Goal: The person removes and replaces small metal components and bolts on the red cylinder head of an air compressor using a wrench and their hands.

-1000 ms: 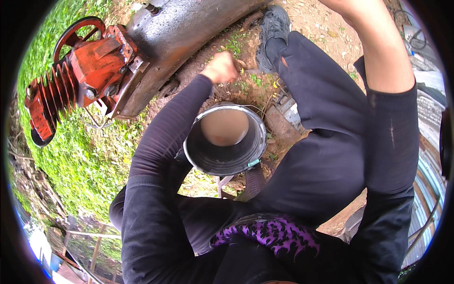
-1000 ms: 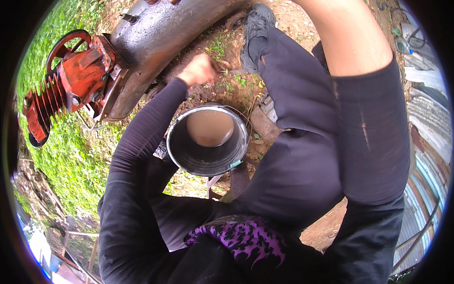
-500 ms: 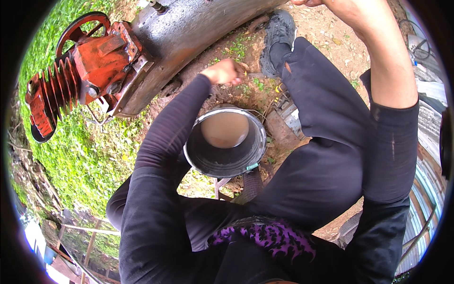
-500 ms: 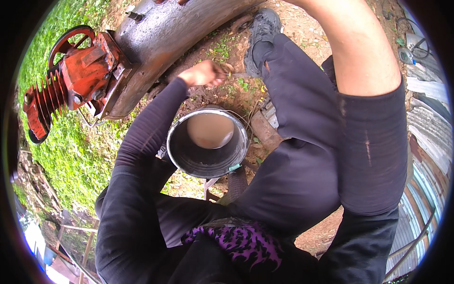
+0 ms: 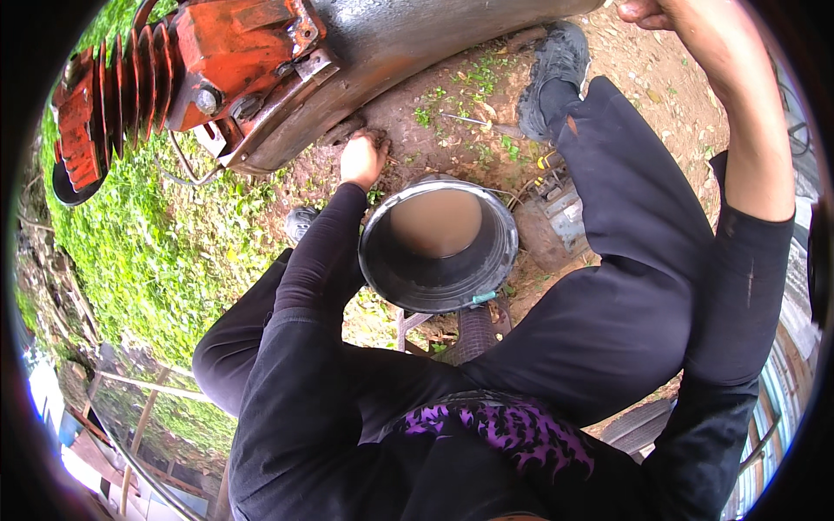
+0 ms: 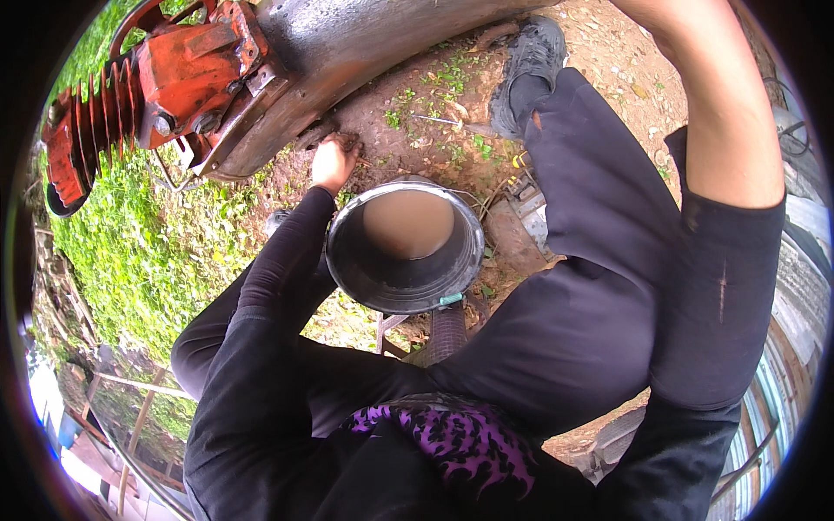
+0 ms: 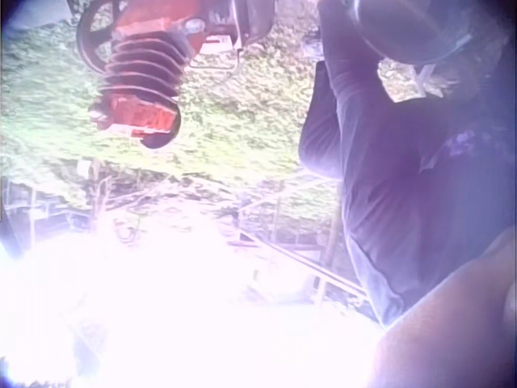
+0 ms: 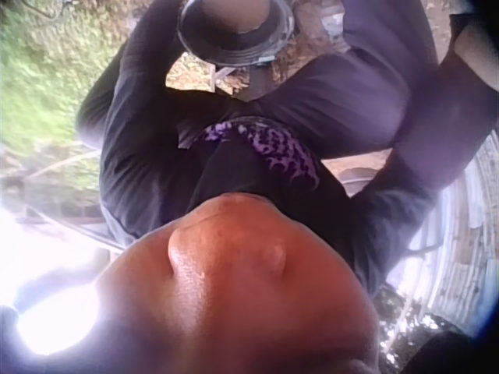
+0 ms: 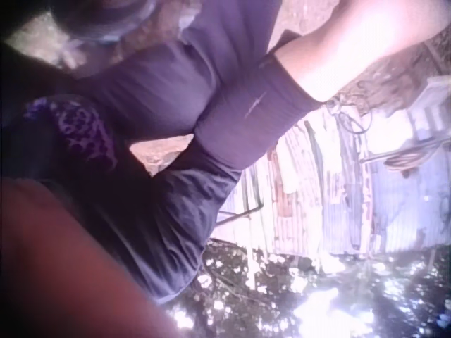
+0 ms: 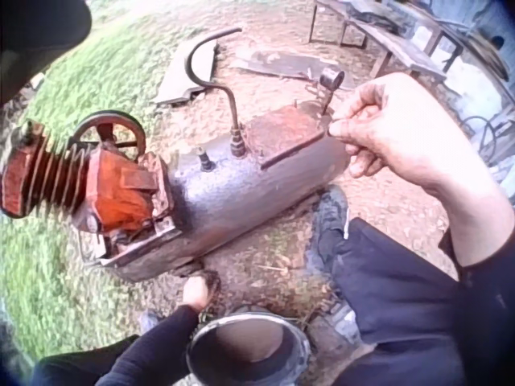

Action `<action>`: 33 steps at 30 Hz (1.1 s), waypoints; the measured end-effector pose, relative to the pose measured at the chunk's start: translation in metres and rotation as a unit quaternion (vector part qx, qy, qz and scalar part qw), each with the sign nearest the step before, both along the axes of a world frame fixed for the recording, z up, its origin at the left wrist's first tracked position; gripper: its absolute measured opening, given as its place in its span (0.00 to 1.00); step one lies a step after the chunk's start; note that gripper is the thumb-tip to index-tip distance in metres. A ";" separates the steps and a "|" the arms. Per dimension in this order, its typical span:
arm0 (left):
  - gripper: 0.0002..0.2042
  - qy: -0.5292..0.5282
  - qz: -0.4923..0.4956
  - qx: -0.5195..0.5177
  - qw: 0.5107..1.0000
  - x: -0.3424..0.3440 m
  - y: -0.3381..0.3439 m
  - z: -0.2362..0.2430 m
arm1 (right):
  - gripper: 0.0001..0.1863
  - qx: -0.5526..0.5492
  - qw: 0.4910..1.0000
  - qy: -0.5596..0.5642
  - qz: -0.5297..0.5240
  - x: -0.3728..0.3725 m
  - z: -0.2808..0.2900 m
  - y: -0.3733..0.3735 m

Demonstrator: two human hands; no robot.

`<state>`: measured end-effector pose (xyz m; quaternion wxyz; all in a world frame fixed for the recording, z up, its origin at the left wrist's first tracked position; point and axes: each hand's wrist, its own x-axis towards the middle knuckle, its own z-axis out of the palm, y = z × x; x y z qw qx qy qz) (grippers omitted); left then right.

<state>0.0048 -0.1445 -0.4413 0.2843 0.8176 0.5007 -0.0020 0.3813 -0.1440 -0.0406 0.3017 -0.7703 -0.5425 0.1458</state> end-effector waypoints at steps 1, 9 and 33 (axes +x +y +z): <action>0.12 0.008 -0.004 0.002 1.000 0.001 0.001 -0.003 | 0.07 0.000 1.000 -0.007 -0.001 -0.003 0.000 0.002; 0.12 -0.040 -0.031 0.117 0.992 0.021 0.013 -0.027 | 0.07 -0.007 1.000 -0.026 0.010 -0.015 -0.012 0.011; 0.15 -0.065 -0.327 -0.291 0.897 0.218 -0.027 0.110 | 0.07 -0.009 0.997 -0.063 0.036 -0.030 -0.007 0.015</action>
